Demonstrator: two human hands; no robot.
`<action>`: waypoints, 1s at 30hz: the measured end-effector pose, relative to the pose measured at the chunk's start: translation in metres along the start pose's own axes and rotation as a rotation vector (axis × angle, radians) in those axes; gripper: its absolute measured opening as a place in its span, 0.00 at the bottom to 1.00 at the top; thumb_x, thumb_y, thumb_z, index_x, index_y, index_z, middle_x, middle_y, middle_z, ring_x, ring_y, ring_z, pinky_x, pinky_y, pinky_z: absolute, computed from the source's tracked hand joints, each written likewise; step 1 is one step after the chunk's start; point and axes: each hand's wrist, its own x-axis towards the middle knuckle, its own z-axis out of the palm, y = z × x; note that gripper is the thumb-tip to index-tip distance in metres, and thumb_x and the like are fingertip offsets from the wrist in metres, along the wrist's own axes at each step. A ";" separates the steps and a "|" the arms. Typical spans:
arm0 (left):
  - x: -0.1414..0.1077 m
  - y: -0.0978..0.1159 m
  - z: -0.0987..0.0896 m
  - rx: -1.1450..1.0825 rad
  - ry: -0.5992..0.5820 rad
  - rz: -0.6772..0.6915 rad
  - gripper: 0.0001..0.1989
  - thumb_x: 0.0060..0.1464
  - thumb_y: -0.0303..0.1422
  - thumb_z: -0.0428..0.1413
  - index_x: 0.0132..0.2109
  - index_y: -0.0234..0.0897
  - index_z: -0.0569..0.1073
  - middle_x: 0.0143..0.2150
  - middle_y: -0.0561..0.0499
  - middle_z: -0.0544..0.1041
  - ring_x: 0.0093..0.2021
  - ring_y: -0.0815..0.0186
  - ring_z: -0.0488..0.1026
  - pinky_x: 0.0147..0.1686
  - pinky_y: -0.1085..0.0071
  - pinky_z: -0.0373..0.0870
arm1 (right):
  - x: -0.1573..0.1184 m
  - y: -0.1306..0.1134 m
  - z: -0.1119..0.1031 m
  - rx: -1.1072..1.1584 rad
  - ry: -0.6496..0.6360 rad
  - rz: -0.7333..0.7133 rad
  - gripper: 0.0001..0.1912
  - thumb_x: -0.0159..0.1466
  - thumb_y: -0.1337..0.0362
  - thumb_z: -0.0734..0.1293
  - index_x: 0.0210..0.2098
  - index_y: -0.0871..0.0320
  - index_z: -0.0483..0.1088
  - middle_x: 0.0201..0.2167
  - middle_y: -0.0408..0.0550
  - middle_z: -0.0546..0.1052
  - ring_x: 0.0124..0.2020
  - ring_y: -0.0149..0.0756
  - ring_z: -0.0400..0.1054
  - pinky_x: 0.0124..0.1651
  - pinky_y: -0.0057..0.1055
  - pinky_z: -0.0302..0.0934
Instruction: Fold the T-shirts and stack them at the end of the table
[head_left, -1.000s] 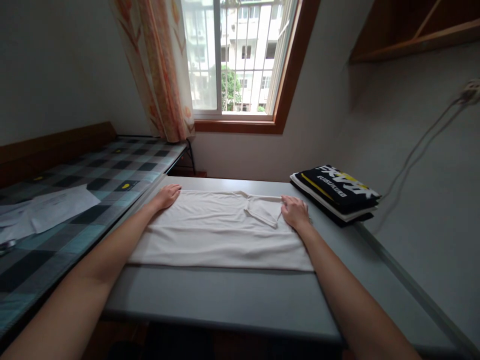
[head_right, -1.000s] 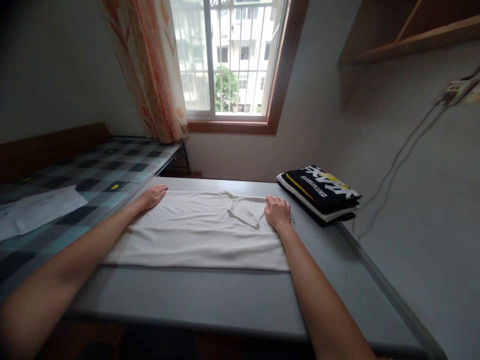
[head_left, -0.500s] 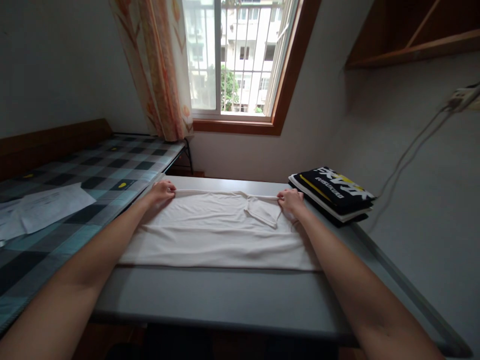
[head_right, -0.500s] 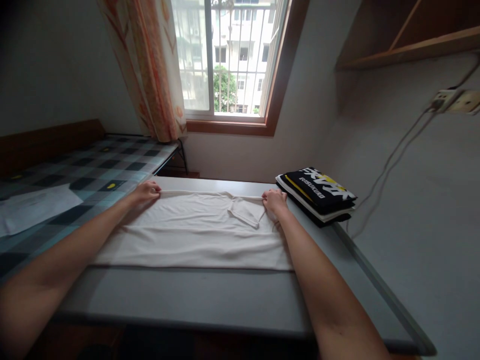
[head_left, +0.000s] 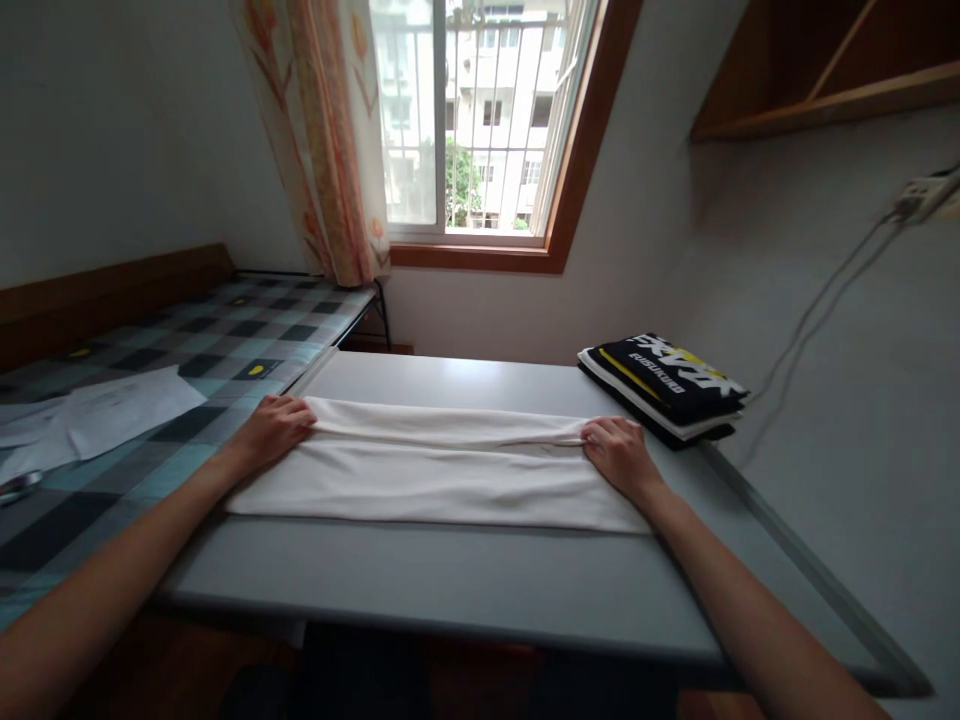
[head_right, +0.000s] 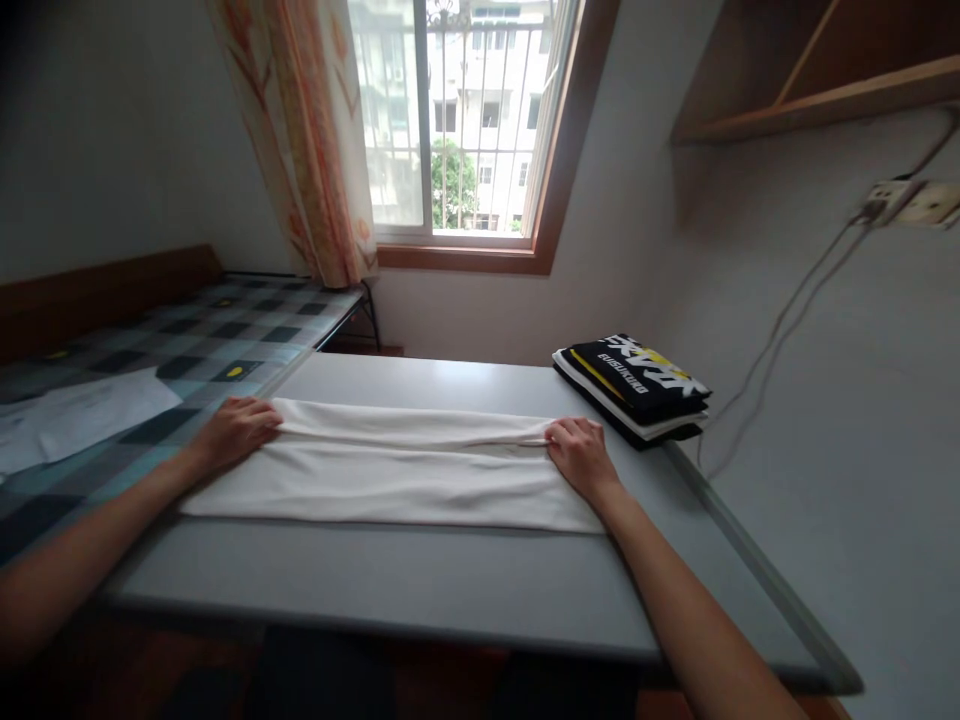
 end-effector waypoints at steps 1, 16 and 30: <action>-0.004 0.001 0.002 0.004 0.002 -0.051 0.09 0.55 0.34 0.52 0.35 0.41 0.77 0.39 0.46 0.79 0.42 0.56 0.73 0.45 0.61 0.63 | -0.001 0.000 0.002 -0.006 -0.001 0.016 0.06 0.60 0.70 0.64 0.32 0.56 0.73 0.35 0.48 0.78 0.43 0.41 0.66 0.49 0.37 0.48; -0.015 0.005 0.008 -0.123 0.128 -0.355 0.09 0.51 0.34 0.56 0.39 0.42 0.79 0.43 0.48 0.79 0.47 0.55 0.73 0.50 0.60 0.62 | 0.024 -0.036 -0.006 -0.066 -0.083 0.008 0.11 0.61 0.69 0.62 0.40 0.55 0.75 0.41 0.52 0.77 0.46 0.46 0.63 0.52 0.43 0.45; -0.017 -0.003 0.014 -0.221 0.069 -0.330 0.09 0.51 0.34 0.54 0.37 0.40 0.79 0.41 0.47 0.79 0.45 0.57 0.72 0.48 0.63 0.63 | 0.071 -0.116 -0.003 0.052 -0.242 -0.230 0.12 0.63 0.70 0.64 0.43 0.55 0.74 0.45 0.53 0.73 0.46 0.44 0.62 0.53 0.40 0.48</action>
